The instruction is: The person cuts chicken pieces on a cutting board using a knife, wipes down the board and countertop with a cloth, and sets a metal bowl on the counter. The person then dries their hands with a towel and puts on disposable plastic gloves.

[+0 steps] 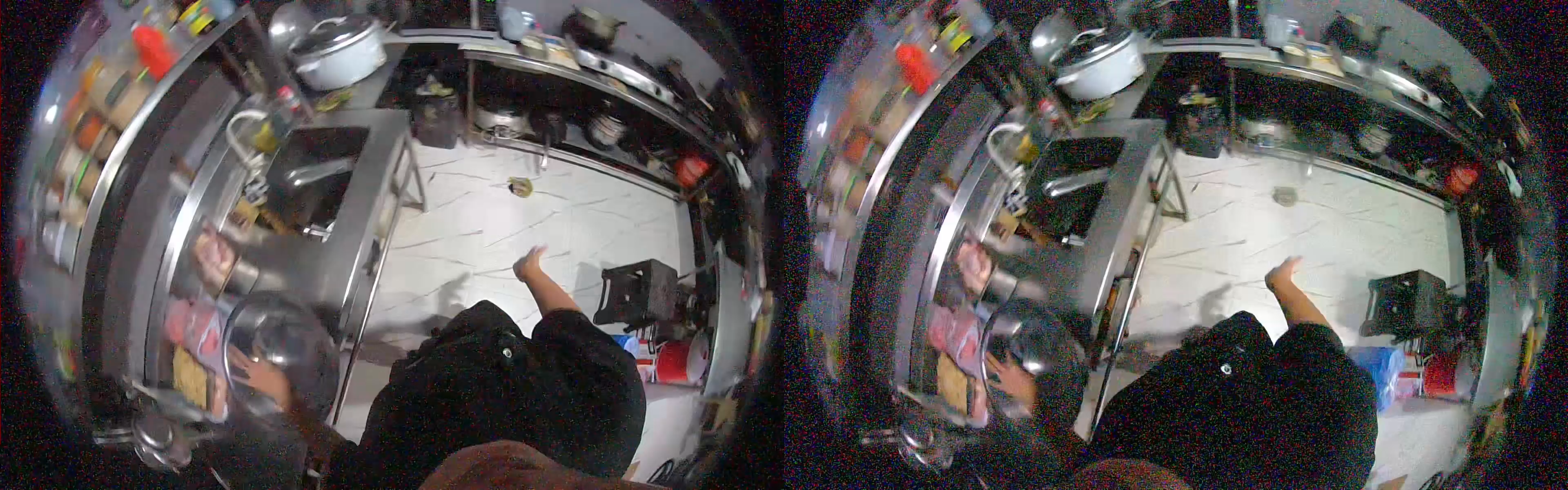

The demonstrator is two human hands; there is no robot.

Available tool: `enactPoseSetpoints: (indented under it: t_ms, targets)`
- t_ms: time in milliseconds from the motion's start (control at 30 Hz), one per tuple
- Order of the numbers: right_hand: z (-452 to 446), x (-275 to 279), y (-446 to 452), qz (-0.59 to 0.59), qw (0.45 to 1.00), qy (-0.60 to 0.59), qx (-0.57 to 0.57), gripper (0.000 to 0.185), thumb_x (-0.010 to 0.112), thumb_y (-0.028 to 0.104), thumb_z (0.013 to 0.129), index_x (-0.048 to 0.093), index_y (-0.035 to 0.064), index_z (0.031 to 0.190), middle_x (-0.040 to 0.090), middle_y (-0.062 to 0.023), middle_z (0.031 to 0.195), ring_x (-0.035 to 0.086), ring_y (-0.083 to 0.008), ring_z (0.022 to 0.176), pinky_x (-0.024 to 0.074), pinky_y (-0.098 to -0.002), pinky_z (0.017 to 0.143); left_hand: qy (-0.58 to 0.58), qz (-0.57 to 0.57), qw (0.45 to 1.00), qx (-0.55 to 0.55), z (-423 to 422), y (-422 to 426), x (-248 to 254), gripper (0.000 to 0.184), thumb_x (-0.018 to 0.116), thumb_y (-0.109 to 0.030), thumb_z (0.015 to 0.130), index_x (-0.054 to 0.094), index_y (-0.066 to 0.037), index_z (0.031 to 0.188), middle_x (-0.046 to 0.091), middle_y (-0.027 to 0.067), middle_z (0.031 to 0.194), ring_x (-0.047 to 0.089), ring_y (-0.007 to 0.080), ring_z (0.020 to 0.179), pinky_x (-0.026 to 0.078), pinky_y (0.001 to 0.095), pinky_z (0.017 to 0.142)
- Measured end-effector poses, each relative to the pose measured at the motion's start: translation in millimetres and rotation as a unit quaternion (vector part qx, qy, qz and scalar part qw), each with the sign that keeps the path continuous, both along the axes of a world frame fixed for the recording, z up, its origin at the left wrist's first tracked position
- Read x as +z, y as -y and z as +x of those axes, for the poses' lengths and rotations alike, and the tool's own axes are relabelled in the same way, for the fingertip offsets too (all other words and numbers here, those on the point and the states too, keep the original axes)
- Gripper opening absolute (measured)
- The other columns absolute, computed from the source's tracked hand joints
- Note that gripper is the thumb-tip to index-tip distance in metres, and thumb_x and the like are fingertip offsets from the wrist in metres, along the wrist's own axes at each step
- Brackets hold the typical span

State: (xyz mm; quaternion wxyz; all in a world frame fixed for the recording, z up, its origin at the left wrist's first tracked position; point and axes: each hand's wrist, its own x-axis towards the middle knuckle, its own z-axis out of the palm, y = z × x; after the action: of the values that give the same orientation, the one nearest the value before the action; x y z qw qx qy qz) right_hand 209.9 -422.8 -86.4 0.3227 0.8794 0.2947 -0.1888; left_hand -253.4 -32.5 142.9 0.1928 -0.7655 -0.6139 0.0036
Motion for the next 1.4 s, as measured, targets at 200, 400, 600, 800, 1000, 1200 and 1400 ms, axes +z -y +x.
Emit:
enactPoseSetpoints:
  t_ms: [200, 400, 600, 800, 1000, 1200, 1400]
  targets:
    - [41, -145, 156, 0.131, 0.949, -0.26, -0.119, 0.042, 0.057, 0.032, 0.076, 0.058, 0.0104, 0.112, 0.057, -0.0113, 0.116, 0.055, -0.0283, 0.106, 0.0444, -0.0423, 0.089, 0.304, 0.129, 0.936, -0.124, 29, -49, 27, 0.048, 0.058, -0.029, 0.082, 0.05, 0.002, 0.117, 0.044, 0.028, 0.123, 0.04, 0.0423, 0.116, 0.029, 0.0431, 0.101]
    - [48, -148, 181, 0.25, 0.936, -0.243, -0.057, 0.029, 0.057, 0.031, 0.071, 0.065, 0.0052, 0.082, 0.063, -0.0185, 0.089, 0.06, -0.0344, 0.086, 0.0491, -0.0441, 0.073, 0.286, 0.147, 0.94, -0.114, 31, -57, 158, 0.048, 0.051, -0.032, 0.087, 0.048, 0.003, 0.12, 0.047, 0.023, 0.123, 0.043, 0.0396, 0.114, 0.036, 0.0404, 0.097]
    - [38, -125, 86, 0.433, 0.866, -0.245, 0.056, 0.042, 0.065, 0.029, 0.075, 0.058, 0.0019, 0.106, 0.061, -0.0206, 0.094, 0.059, -0.0318, 0.089, 0.0461, -0.0398, 0.078, 0.148, 0.386, 0.902, -0.126, -102, -147, 209, 0.026, 0.047, -0.005, 0.076, 0.056, 0.003, 0.099, 0.059, 0.0238, 0.091, 0.055, 0.0396, 0.091, 0.044, 0.0434, 0.079]
    - [-59, -39, -60, 0.543, 0.799, -0.256, -0.043, 0.037, 0.062, 0.012, 0.078, 0.055, -0.0013, 0.112, 0.057, -0.0223, 0.109, 0.054, -0.0322, 0.104, 0.0425, -0.0363, 0.088, 0.189, 0.457, 0.868, -0.047, -210, -196, 299, 0.027, 0.045, -0.004, 0.076, 0.058, 0.0, 0.099, 0.059, 0.0232, 0.091, 0.057, 0.0402, 0.086, 0.045, 0.0468, 0.076]
    - [-173, 5, -129, 0.617, 0.725, -0.285, -0.108, 0.034, 0.058, 0.005, 0.079, 0.054, -0.0009, 0.112, 0.057, -0.0204, 0.11, 0.053, -0.0319, 0.105, 0.0403, -0.0365, 0.09, 0.221, 0.483, 0.845, -0.058, -308, -295, 377, 0.026, 0.049, -0.01, 0.079, 0.059, -0.005, 0.102, 0.06, 0.0224, 0.095, 0.058, 0.0391, 0.09, 0.046, 0.0456, 0.076]
    - [-233, 72, -140, 0.679, 0.682, -0.231, -0.147, 0.031, 0.055, 0.006, 0.084, 0.054, 0.0046, 0.115, 0.057, -0.0097, 0.112, 0.055, -0.013, 0.066, 0.0459, -0.0252, 0.052, 0.243, 0.351, 0.904, 0.035, -318, -378, 395, 0.049, 0.057, -0.04, 0.071, 0.06, -0.006, 0.106, 0.062, 0.0187, 0.102, 0.059, 0.035, 0.094, 0.045, 0.0479, 0.08]
    - [-256, 169, -169, 0.739, 0.627, -0.213, -0.125, 0.032, 0.052, 0.014, 0.087, 0.052, 0.0063, 0.118, 0.059, -0.009, 0.107, 0.058, -0.0152, 0.077, 0.0478, -0.0264, 0.061, 0.504, 0.284, 0.814, 0.04, -371, -442, 414, 0.068, 0.057, -0.06, 0.069, 0.061, -0.001, 0.103, 0.063, 0.0174, 0.096, 0.06, 0.0302, 0.092, 0.045, 0.044, 0.08]
